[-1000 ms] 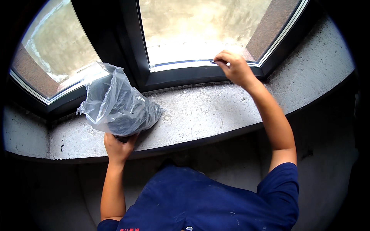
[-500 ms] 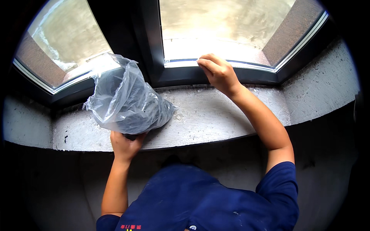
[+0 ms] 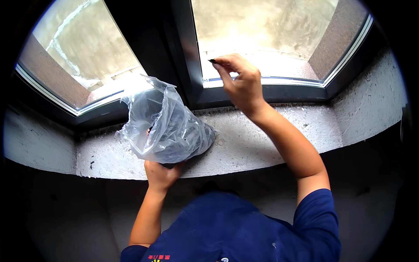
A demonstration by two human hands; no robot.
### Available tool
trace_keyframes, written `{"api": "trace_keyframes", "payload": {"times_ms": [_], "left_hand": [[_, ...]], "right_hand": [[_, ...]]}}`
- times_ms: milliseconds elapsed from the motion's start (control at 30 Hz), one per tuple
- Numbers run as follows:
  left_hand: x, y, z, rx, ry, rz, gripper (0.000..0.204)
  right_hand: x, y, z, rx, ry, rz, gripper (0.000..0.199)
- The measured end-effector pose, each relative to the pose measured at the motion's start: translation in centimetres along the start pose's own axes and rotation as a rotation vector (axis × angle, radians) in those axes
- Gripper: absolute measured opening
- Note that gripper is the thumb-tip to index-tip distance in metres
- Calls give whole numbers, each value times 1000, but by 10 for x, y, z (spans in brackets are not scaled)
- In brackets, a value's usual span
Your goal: The person walks through an unfinished room carrying a plastic bag of small parts, then installs window hardware by hand on a bay window. The person also briefly checks a sliding door frame while another worker is visible on a ladder nearby.
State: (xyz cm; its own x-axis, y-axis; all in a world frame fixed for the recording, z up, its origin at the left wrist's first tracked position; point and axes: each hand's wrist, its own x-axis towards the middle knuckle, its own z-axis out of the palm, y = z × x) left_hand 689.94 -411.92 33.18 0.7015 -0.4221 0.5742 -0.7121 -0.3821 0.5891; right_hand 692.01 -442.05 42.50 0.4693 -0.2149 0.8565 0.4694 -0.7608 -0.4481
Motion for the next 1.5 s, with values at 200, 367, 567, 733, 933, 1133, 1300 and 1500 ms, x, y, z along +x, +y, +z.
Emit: {"api": "trace_keyframes", "payload": {"times_ms": [200,367,567,733,933,1133,1300,1500], "left_hand": [[-7,-2,0,20,-30,-60,98],[-7,-4,3,-19,-26,-98,102],[-6,-7,5,-56,-28,-100,102],[-3,-4,4,-15,21,-66,69],[-3,0,-2,41,-73,-53,63],[12,16,-1,86,11,71,64],[-8,-5,4,10,-35,-103,81],[-2,6,5,-51,92,-94,82]], "right_hand": [[-4,-16,24,-25,132,215,4],[9,-18,23,-384,-74,168,19],[29,-36,15,-714,-449,90,17],[36,-36,11,-618,-516,20,8],[45,-36,8,-523,-586,104,11],[43,-27,8,-418,-543,116,14],[38,-21,10,-364,-486,70,13],[46,-6,-18,-485,-735,-218,21]]}}
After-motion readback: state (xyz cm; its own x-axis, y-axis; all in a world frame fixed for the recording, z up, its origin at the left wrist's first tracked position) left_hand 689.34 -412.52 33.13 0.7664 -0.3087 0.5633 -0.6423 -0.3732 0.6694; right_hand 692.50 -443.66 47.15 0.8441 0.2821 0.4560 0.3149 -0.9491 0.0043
